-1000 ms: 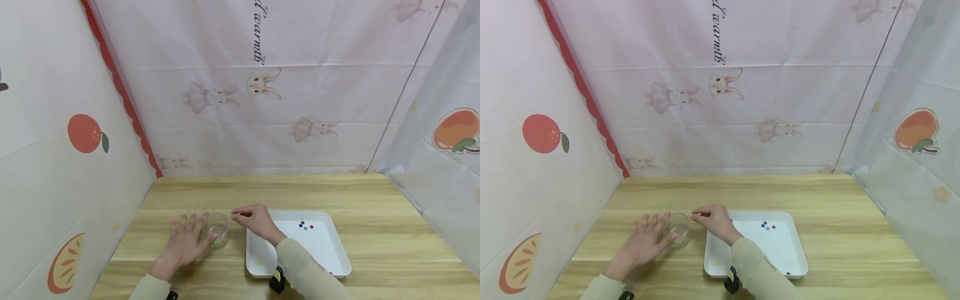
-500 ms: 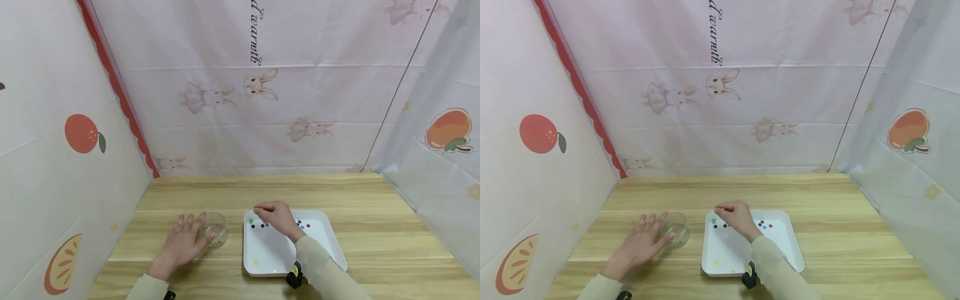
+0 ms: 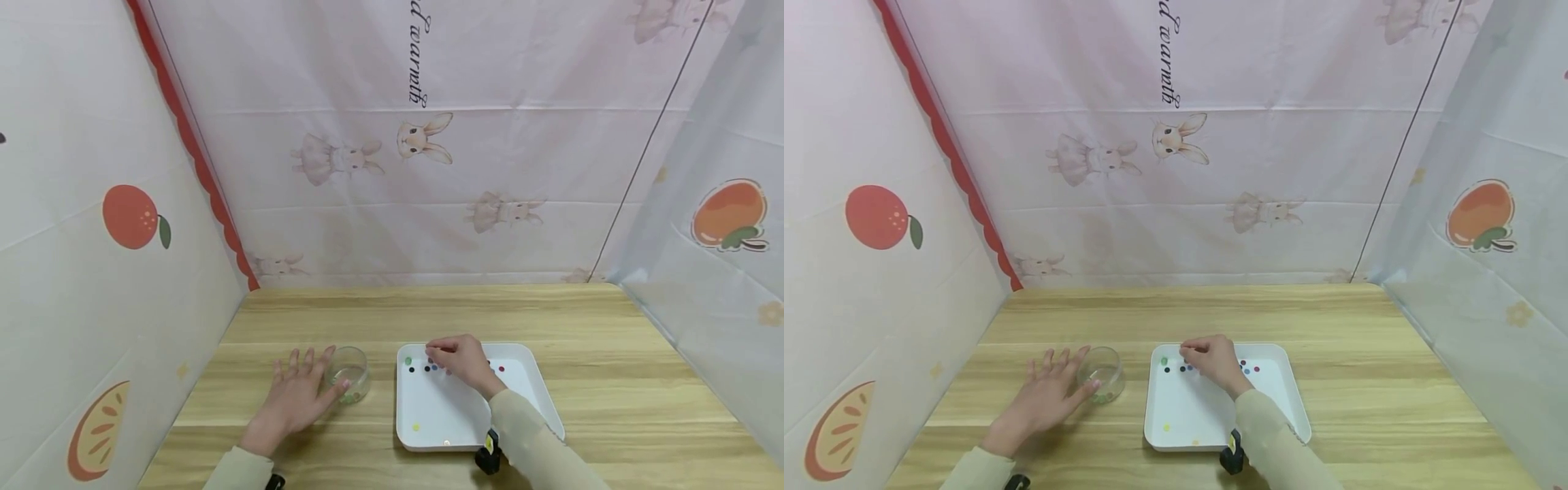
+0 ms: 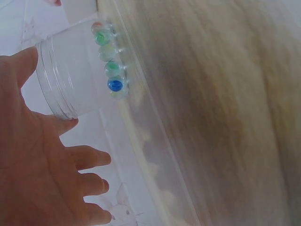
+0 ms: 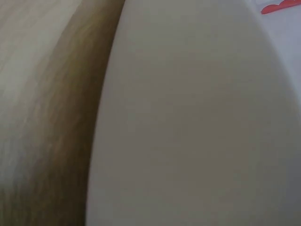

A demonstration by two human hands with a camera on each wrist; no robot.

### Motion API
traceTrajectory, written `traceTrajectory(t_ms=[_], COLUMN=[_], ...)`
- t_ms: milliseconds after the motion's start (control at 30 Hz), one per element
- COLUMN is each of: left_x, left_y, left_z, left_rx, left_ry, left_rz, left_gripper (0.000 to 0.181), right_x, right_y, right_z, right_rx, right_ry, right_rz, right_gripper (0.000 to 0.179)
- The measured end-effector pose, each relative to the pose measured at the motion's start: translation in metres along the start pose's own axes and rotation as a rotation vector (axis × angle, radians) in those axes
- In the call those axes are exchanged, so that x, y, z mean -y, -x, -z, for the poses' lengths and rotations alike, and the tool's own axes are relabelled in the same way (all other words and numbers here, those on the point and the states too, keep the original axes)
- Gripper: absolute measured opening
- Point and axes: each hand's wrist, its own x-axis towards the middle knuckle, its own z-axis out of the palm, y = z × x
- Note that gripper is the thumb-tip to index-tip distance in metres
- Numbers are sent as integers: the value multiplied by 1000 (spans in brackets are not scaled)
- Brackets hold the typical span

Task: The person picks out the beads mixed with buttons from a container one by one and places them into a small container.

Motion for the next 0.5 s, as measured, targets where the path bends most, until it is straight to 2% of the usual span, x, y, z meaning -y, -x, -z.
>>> traceTrajectory(t_ms=[233, 500], left_x=[0, 2], left_y=[1, 0], left_z=[0, -1], left_rx=[0, 0], left_ry=[-2, 1], left_rz=[3, 1], left_gripper=[85, 86], right_x=[-8, -19], right_y=[1, 0], right_z=[-5, -7], right_rx=[-32, -23], right_ry=[72, 57], right_rz=[0, 10], right_gripper=[17, 18])
